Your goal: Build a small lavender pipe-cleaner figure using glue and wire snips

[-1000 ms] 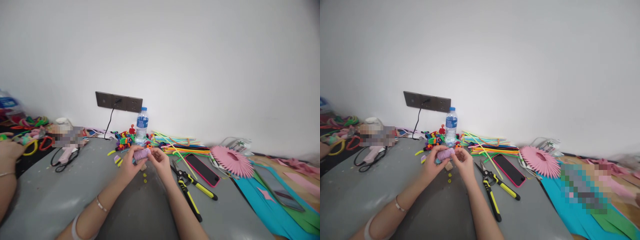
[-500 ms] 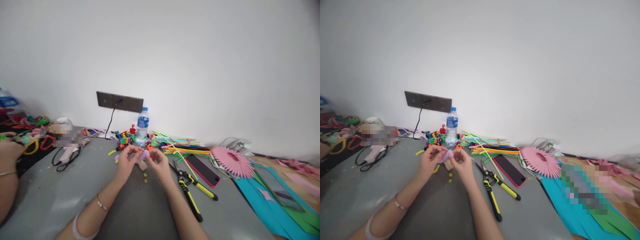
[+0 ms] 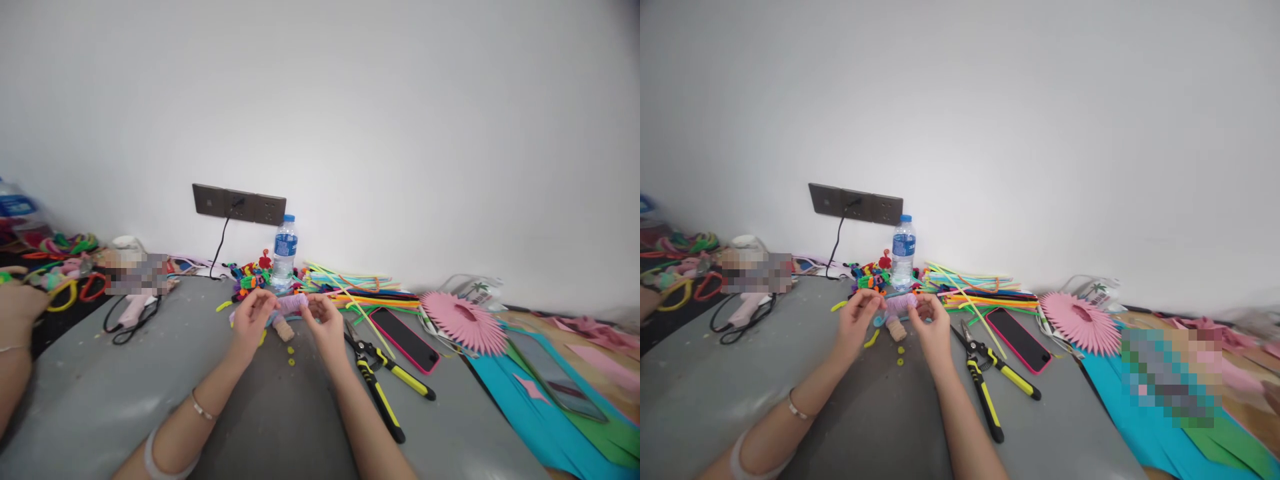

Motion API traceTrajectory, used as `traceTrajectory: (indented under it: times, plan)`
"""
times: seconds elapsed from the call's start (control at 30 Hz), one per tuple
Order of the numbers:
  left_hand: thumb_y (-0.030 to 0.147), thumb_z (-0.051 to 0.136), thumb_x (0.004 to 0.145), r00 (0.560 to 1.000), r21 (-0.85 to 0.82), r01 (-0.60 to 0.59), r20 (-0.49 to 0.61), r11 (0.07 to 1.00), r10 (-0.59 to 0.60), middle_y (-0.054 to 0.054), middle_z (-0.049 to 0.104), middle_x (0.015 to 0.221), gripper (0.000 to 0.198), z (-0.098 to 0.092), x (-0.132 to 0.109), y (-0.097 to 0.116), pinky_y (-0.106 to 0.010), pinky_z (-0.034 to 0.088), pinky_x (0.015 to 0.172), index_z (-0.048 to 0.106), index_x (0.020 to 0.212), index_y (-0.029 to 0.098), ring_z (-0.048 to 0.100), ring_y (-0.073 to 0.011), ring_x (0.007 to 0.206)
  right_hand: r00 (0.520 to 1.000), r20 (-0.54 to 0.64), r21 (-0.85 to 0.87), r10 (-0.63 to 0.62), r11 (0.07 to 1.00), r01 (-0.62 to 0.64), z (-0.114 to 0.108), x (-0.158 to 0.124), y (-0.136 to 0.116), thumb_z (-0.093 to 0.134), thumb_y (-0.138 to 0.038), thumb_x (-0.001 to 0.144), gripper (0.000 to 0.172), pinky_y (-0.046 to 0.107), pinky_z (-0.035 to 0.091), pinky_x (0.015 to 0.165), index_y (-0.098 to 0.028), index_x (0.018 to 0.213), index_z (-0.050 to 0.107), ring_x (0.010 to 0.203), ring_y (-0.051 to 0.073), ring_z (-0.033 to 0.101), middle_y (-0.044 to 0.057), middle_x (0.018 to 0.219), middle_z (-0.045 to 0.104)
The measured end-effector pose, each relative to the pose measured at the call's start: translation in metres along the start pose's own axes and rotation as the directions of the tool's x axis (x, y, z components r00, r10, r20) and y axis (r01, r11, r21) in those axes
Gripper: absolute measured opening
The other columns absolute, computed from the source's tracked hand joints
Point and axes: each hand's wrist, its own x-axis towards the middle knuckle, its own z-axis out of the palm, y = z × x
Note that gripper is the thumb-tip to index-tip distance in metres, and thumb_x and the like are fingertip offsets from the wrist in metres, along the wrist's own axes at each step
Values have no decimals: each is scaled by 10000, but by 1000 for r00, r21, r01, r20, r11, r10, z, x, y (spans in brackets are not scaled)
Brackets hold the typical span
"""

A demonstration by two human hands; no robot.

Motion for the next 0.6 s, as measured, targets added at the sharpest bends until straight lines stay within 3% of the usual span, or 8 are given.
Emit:
traceTrajectory:
  times: [0.17, 0.4, 0.6]
  plan:
    - [412, 767, 674, 998, 16, 56, -25, 998, -56, 4, 646, 692, 273, -2, 4, -10, -251, 509, 629, 624, 726, 185, 618, -150, 652, 1000, -30, 45, 4, 999, -3, -1, 1, 1, 744, -468, 744, 324, 282, 460, 600, -190, 871, 637, 630, 156, 579, 26, 760, 662]
    - [427, 745, 717, 992, -30, 126, -2, 992, -127, 47, 560, 539, 323, -3, 3, -12, -210, 433, 530, 549, 641, 182, 522, -104, 505, 1000, -25, 23, -12, 1000, 13, -2, 1, 1, 738, -452, 761, 306, 283, 464, 609, -190, 882, 637, 635, 158, 584, 20, 752, 666]
    - [526, 642, 825, 996, -87, 88, -3, 992, -88, 67, 483, 518, 366, -3, 4, -13, -207, 386, 509, 538, 708, 194, 459, -96, 481, 1000, -6, 47, -10, 999, 11, -1, 1, 2, 733, -443, 769, 302, 285, 463, 620, -186, 891, 633, 655, 162, 589, 26, 764, 661]
